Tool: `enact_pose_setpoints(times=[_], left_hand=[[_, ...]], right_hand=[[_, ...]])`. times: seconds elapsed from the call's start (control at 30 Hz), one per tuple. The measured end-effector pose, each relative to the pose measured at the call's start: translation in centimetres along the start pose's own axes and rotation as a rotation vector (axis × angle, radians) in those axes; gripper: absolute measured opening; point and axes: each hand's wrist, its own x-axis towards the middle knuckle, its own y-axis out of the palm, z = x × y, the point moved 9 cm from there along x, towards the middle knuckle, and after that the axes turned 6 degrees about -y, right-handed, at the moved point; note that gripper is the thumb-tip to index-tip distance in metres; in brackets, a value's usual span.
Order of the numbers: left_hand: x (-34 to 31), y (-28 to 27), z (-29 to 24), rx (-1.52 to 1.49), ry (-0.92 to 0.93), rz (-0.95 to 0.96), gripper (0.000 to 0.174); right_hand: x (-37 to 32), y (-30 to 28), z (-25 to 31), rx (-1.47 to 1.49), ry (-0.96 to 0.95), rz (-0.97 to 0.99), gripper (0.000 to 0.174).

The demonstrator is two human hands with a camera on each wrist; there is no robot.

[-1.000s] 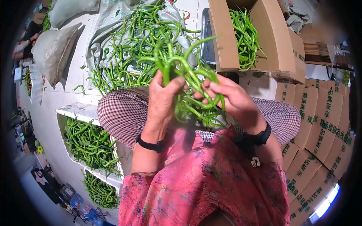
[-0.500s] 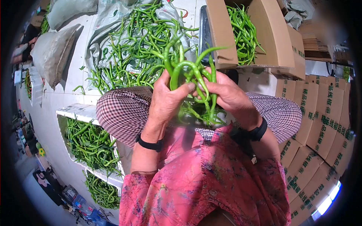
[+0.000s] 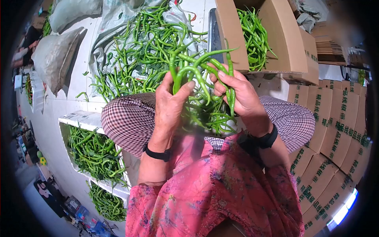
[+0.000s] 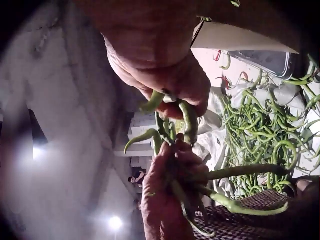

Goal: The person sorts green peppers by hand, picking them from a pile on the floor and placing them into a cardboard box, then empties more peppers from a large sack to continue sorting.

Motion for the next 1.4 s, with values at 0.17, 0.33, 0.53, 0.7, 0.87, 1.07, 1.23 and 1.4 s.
enact_pose_setpoints(times=[0.17, 0.33, 0.53, 0.7, 0.87, 1.07, 1.23, 1.4], left_hand=[[-0.5, 0.6, 0.7, -0.061, -0.11, 0.072, 0.028], [-0.6, -0.4, 0.3, -0.135, -0.05, -0.041, 0.026], [-0.6, 0.7, 0.6, -0.285, -0.085, 0.091, 0.03], [-0.6, 1.5, 0.8, -0.511, -0.096, 0.175, 0.026], [-0.8, 1.8, 1.5, -0.629, -0.191, 0.289, 0.024], [-1.6, 3.8, 1.3, -0.342, -0.222, 0.343, 0.02], [-1.5, 3.6, 1.6, -0.299, -0.216, 0.374, 0.021], [-1.2, 3.1, 2.3, -0.372, -0.254, 0.304, 0.023]], right_hand=[[0.1, -0.2, -0.6, 0.052, 0.019, 0.062, 0.037], [0.2, 0.4, 0.1, 0.084, -0.059, 0.032, 0.036], [-0.9, -0.3, 0.1, 0.137, -0.052, 0.067, 0.037], [-1.2, 0.9, 1.1, 0.144, -0.085, 0.076, 0.036], [-2.2, -0.5, 2.9, -0.024, -0.149, -0.018, 0.039], [-1.8, 4.5, 1.6, -0.262, -0.037, 0.102, 0.035], [0.1, 3.1, -0.7, -0.122, 0.11, 0.091, 0.024], [0.3, 1.3, -0.6, -0.033, 0.12, -0.051, 0.024]])
